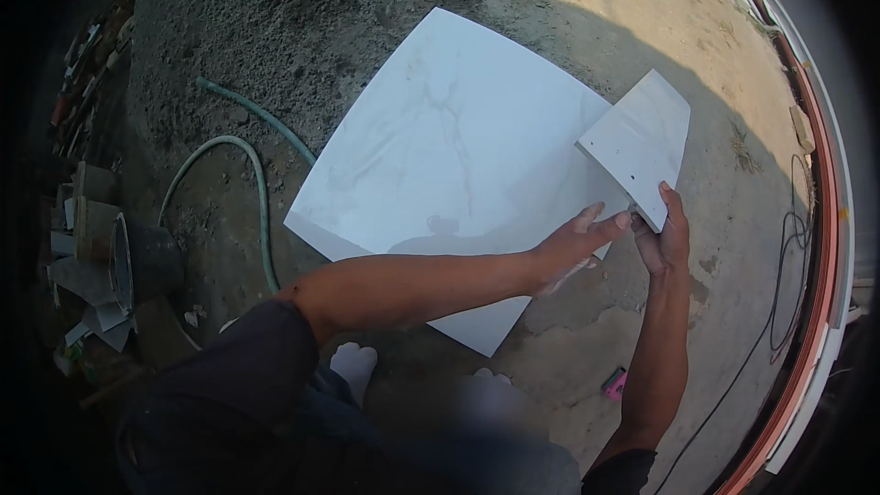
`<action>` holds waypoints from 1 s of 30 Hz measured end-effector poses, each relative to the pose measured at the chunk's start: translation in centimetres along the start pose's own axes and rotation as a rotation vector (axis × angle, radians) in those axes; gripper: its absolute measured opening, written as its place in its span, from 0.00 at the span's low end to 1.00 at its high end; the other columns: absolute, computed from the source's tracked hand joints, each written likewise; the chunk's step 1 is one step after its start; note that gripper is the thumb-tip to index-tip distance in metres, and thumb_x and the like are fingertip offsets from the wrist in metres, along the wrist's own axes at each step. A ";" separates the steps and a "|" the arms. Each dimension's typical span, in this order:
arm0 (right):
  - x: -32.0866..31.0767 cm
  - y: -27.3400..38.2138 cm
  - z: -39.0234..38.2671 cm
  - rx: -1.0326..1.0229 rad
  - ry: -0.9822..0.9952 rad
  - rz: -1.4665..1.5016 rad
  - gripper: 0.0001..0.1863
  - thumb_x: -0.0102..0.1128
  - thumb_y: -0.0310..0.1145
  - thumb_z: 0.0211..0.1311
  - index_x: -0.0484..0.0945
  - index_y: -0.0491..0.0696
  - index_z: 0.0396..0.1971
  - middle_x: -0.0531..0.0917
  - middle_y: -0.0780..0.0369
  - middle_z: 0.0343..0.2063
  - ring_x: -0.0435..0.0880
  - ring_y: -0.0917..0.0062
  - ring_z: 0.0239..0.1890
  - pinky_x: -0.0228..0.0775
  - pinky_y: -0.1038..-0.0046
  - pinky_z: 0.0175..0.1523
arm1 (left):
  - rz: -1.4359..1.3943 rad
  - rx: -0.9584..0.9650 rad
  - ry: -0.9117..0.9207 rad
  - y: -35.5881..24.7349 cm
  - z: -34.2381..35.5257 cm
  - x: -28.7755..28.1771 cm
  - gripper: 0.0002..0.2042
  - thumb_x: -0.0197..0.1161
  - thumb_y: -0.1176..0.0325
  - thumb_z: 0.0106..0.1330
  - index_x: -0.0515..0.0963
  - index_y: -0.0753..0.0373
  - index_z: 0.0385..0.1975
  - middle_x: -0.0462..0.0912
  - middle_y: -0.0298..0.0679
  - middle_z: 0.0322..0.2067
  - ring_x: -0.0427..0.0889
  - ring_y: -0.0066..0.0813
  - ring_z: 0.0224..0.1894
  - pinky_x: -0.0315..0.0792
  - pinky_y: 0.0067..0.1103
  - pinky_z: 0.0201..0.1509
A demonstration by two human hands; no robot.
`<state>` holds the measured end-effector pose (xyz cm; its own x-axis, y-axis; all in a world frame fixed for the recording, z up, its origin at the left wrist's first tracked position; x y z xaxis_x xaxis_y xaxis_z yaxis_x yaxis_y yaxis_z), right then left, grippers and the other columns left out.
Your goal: The person marks a line on a white tile using a marker and another piece of tile as a straight edge, then walks across a renovation site carrying the tile and a marker.
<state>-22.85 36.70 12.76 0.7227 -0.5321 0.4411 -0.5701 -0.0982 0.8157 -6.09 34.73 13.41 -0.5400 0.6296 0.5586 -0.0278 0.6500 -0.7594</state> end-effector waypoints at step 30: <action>-16.3 19.0 -12.9 -0.748 -0.567 0.254 0.46 0.43 0.65 0.60 0.47 0.42 0.64 0.51 0.51 0.64 0.56 0.60 0.64 0.53 0.55 0.66 | -0.501 0.083 0.263 -13.0 -3.5 -10.7 0.18 0.63 0.71 0.56 0.73 0.69 0.45 0.79 0.42 0.36 0.81 0.30 0.35 0.77 0.24 0.39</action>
<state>-40.49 54.34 25.91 0.2048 -0.8092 0.5507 -0.1461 0.5310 0.8347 2.97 21.05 18.51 -0.2165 0.3452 0.9132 -0.2979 0.8674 -0.3985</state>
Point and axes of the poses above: each hand's wrist, its own z-axis towards the middle knuckle, its own x-axis out of the palm, y = z × x, the point moved 3 cm from there along z, towards the middle knuckle
